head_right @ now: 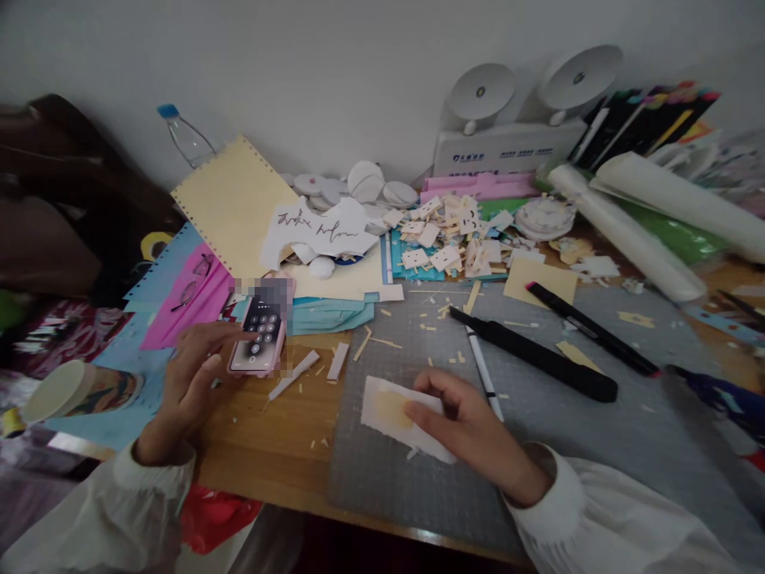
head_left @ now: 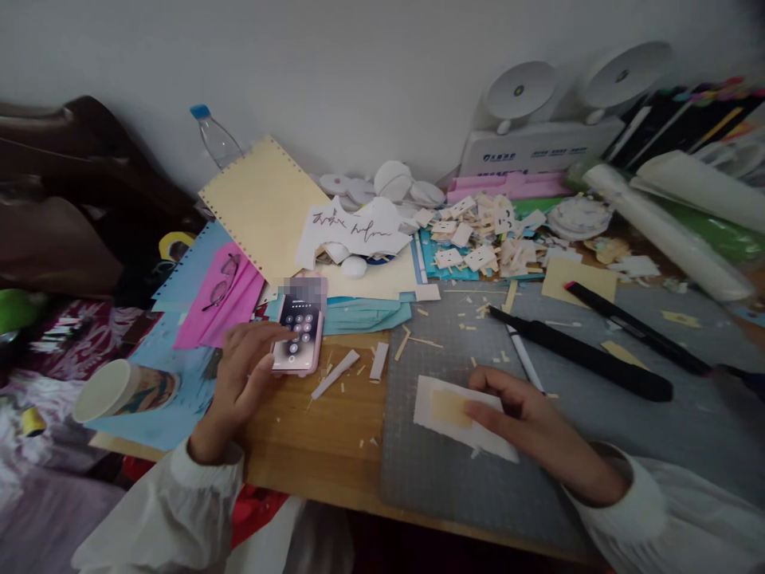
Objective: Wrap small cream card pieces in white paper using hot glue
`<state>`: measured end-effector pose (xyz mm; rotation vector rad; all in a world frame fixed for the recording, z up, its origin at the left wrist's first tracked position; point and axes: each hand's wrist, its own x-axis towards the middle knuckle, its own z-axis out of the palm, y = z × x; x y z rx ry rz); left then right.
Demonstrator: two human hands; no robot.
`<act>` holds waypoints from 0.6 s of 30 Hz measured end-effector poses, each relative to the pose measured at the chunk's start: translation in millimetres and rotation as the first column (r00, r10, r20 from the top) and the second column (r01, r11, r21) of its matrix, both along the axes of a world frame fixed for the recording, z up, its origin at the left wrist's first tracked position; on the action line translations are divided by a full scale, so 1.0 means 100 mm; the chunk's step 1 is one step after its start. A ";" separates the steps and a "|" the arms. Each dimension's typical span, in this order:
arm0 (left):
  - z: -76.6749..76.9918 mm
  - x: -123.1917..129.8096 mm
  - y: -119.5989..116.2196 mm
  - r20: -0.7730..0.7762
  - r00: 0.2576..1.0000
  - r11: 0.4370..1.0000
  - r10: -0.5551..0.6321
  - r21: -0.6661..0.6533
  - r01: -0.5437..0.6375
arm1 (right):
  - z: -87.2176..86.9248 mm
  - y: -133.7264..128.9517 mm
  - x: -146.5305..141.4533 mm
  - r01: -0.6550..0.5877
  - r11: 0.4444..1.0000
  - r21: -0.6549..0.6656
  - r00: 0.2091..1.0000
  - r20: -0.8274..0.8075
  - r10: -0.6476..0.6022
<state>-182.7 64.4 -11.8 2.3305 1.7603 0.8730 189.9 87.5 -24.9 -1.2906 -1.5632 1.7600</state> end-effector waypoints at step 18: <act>-0.01 0.06 0.17 -0.068 0.993 0.993 0.099 -0.059 -0.103 | 0.03 0.00 0.00 -0.014 1.000 -0.016 1.000 -0.003 0.013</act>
